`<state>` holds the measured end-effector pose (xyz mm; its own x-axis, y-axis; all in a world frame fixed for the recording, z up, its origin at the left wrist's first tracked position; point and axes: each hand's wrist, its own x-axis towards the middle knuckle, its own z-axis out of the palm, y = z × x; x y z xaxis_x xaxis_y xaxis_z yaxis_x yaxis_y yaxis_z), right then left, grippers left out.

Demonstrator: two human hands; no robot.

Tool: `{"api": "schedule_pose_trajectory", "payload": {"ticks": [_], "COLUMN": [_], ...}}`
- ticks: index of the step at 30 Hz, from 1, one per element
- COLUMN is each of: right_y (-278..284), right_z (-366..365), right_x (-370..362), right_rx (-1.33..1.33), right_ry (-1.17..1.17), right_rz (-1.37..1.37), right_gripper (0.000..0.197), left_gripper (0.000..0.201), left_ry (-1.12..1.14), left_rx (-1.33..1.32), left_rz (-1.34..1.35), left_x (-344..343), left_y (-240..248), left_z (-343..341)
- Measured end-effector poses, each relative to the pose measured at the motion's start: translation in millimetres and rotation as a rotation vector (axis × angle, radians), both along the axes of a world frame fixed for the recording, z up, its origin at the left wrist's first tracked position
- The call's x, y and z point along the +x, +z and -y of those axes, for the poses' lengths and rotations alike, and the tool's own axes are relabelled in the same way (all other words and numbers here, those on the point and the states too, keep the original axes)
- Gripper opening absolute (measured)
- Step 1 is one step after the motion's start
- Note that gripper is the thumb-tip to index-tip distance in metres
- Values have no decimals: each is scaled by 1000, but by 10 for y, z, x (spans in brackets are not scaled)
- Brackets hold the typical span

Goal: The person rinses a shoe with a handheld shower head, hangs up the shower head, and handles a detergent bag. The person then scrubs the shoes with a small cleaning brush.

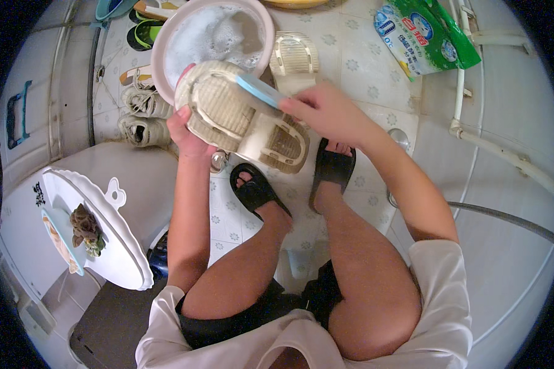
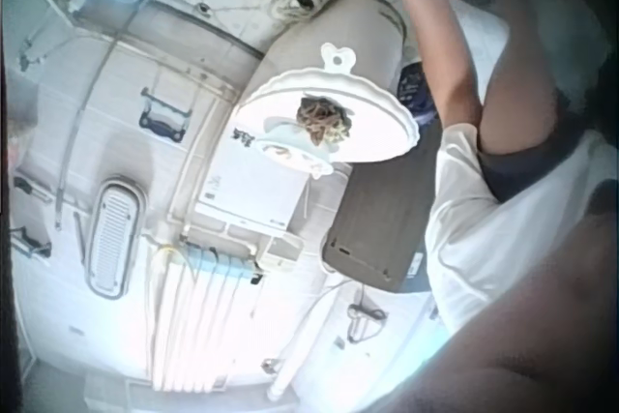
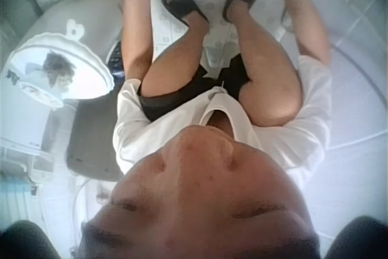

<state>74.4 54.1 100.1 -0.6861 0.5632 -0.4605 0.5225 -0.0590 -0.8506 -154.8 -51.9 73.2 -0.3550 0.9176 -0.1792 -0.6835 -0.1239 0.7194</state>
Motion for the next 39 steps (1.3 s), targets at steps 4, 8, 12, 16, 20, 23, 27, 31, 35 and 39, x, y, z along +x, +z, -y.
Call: {"api": "schedule_pose_trajectory", "payload": {"ticks": [4, 8, 12, 16, 20, 23, 27, 31, 35, 39], "right_y": [-131, 132, 9, -51, 154, 158, 247, 260, 267, 289], "right_z": [41, -149, -40, 0, -170, -121, 20, 72, 110, 93], "right_x": [143, -175, 22, 191, -124, -248, -98, 51, 131, -22], "right_rx": [-71, 48, 56, -109, -4, 228, 504, 402, 541, 722], "right_ry": [-4, 39, 52, 30, 57, 105, 177, 164, 150, 99], "right_rz": [2, -41, -18, 19, -32, -23, -20, 23, 46, 205], "right_gripper": [54, 42, 42, 46, 50, 50, 49, 48, 49, 51], "left_gripper": [91, 91, 92, 92, 91, 89, 86, 85, 86, 82], "left_ry": [-29, -53, -34, -36, -67, -131, -179, -215, -117, -117], "left_rx": [-14, -18, 2, -20, -55, -37, -62, -53, -56, -6], "left_rz": [-94, -75, -67, -121, -45, 9, -19, -23, 4, -119], "left_x": [76, 279, 66, 94, 320, 273, 210, 166, 115, 233], "left_y": [-62, -111, -30, -52, -110, -149, -146, -144, -115, -102], "left_z": [39, 58, 14, 39, 33, 46, 54, 72, 44, -5]}}
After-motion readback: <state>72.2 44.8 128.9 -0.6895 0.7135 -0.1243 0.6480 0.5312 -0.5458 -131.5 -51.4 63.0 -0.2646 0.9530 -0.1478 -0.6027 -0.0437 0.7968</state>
